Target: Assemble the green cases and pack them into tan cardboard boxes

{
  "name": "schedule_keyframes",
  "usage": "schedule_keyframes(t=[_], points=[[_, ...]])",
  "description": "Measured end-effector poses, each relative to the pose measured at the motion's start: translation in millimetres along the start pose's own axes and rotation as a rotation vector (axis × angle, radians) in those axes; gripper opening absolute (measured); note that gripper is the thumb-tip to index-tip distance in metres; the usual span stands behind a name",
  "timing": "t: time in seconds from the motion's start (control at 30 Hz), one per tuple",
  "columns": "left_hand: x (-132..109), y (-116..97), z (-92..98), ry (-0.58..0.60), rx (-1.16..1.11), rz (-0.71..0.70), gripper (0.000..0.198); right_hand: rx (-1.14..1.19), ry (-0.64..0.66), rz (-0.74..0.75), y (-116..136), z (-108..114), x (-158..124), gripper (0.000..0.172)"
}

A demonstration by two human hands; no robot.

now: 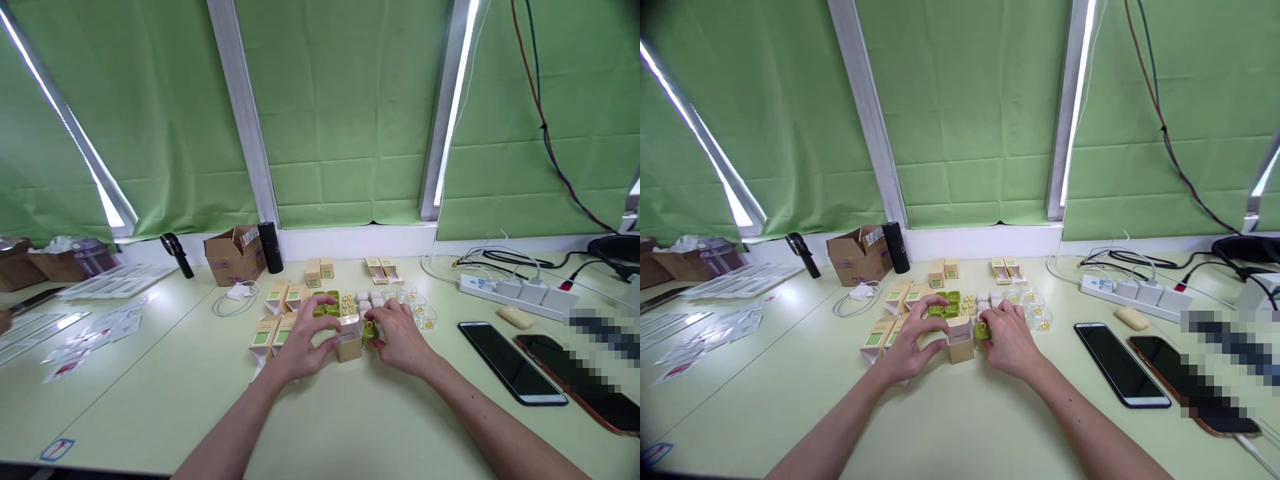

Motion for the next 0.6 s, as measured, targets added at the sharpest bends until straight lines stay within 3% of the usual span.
schedule_keyframes(t=[0.27, 0.6], points=[[1.7, 3.9, -10.0, -0.021, 0.090, 0.022, 0.028, -0.027, 0.006, 0.016, -0.4, -3.1, 0.1, 0.036], [2.4, 13.4, -22.7, -0.194, -0.129, 0.188, 0.029, -0.037, -0.011, 0.021, 2.7, -2.8, -1.2, 0.032]])
Point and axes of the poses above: each hand's wrist, its own x-axis towards the middle knuckle, its own z-axis out of the back of the hand, y = z × x, the point moved 2 cm from there along x, towards the middle knuckle, and after that the axes turned 5 degrees about -x, right-handed, at the moved point
